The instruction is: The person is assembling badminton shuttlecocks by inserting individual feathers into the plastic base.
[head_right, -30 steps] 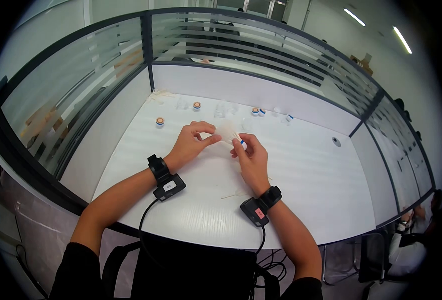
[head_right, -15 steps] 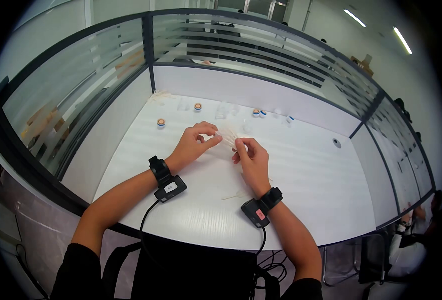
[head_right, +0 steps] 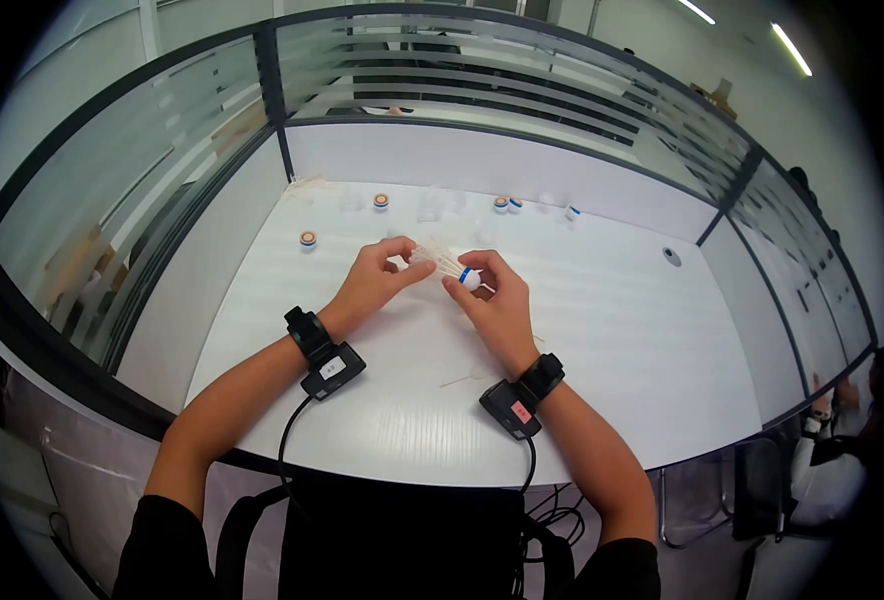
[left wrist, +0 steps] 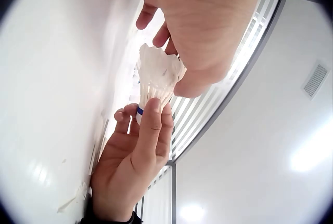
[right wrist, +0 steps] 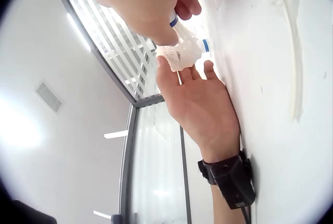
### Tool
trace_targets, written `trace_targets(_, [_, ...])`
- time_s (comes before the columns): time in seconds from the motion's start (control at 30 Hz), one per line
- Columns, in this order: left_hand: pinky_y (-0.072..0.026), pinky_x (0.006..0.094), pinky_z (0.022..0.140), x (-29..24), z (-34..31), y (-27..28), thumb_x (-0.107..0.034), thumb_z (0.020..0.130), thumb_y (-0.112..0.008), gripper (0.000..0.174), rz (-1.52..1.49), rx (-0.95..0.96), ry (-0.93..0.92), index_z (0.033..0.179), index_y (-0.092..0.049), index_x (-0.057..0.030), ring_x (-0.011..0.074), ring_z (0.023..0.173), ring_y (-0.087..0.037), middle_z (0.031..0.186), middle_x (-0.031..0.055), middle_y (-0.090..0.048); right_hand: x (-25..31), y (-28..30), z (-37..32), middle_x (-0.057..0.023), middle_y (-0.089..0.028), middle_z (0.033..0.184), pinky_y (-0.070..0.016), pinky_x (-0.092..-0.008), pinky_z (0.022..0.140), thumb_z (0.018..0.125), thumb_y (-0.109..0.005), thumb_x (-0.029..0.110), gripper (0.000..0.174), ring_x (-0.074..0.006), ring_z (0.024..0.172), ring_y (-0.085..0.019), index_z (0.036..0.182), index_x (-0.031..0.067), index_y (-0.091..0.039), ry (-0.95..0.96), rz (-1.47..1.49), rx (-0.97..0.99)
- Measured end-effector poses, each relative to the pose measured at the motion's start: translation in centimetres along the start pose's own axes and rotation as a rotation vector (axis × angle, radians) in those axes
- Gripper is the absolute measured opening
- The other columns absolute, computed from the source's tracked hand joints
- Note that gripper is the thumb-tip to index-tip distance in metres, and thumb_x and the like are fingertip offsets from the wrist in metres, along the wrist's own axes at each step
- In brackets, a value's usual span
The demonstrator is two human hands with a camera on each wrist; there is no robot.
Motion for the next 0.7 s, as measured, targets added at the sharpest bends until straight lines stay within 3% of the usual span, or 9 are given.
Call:
trace_targets(0.07, [-0.0394, 0.0217, 0.061, -0.9, -0.6, 0.1, -0.029, 0.095, -0.076, 0.025, -0.048, 0.041, 0.066, 0.103, -0.075, -0.0054, 0.0038, 0.068, -0.046, 0.092, -0.0043, -0.064, 0.1, -0.2, 0.0, -0.0043, -0.068, 0.097, -0.0551, -0.0226, 0.068, 0.090, -0.080, 0.008, 0.032, -0.0062, 0.078, -0.062, 0.116, -0.0026, -0.065, 0.071, -0.018, 0.005])
trace_targets(0.17, [-0.0389, 0.0213, 0.061, 0.1, -0.1, 0.1, -0.026, 0.097, -0.074, 0.022, -0.039, 0.004, -0.007, 0.101, -0.075, -0.0049, 0.0030, 0.068, -0.046, 0.091, -0.0050, -0.064, 0.7, 0.0, -0.2, -0.0036, -0.066, 0.104, -0.0568, -0.0237, 0.075, 0.092, -0.078, 0.006, 0.030, -0.0071, 0.092, -0.062, 0.116, -0.0019, -0.062, 0.032, -0.116, 0.061])
trace_targets(0.27, [-0.0398, 0.0278, 0.060, -0.3, -0.2, 0.0, -0.030, 0.096, -0.074, 0.029, -0.054, -0.037, -0.041, 0.095, -0.074, -0.0009, 0.0085, 0.066, -0.045, 0.082, -0.0011, -0.066, 0.6, -0.1, -0.1, -0.0032, -0.066, 0.102, -0.0567, -0.0237, 0.076, 0.091, -0.078, 0.006, 0.031, -0.0074, 0.092, -0.063, 0.116, -0.0024, -0.062, 0.031, -0.078, 0.072])
trace_targets(0.4, [-0.0385, 0.0195, 0.060, 0.4, -0.1, 0.0, -0.025, 0.102, -0.068, 0.021, -0.167, -0.018, 0.021, 0.101, -0.073, -0.0046, 0.0011, 0.070, -0.050, 0.088, -0.0054, -0.065, 0.5, 0.0, -0.1, -0.0037, -0.066, 0.102, -0.0560, -0.0235, 0.073, 0.092, -0.077, 0.006, 0.029, -0.0075, 0.091, -0.063, 0.116, -0.0026, -0.062, 0.041, -0.094, 0.054])
trace_targets(0.7, [-0.0435, 0.0218, 0.068, 0.0, -0.2, -0.1, -0.029, 0.104, -0.065, 0.025, -0.149, -0.072, 0.005, 0.107, -0.071, -0.0047, 0.0039, 0.080, -0.055, 0.090, -0.0036, -0.067, 0.1, 0.1, -0.1, -0.0068, -0.064, 0.112, -0.0566, -0.0252, 0.073, 0.094, -0.073, 0.005, 0.029, -0.0103, 0.091, -0.064, 0.120, -0.0028, -0.061, -0.051, 0.049, 0.032])
Point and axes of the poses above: each hand's wrist, its own z-axis towards the middle knuckle, its own y-axis out of the back of the hand, x = y × z, the point moved 3 cm from there along z, towards the middle knuckle
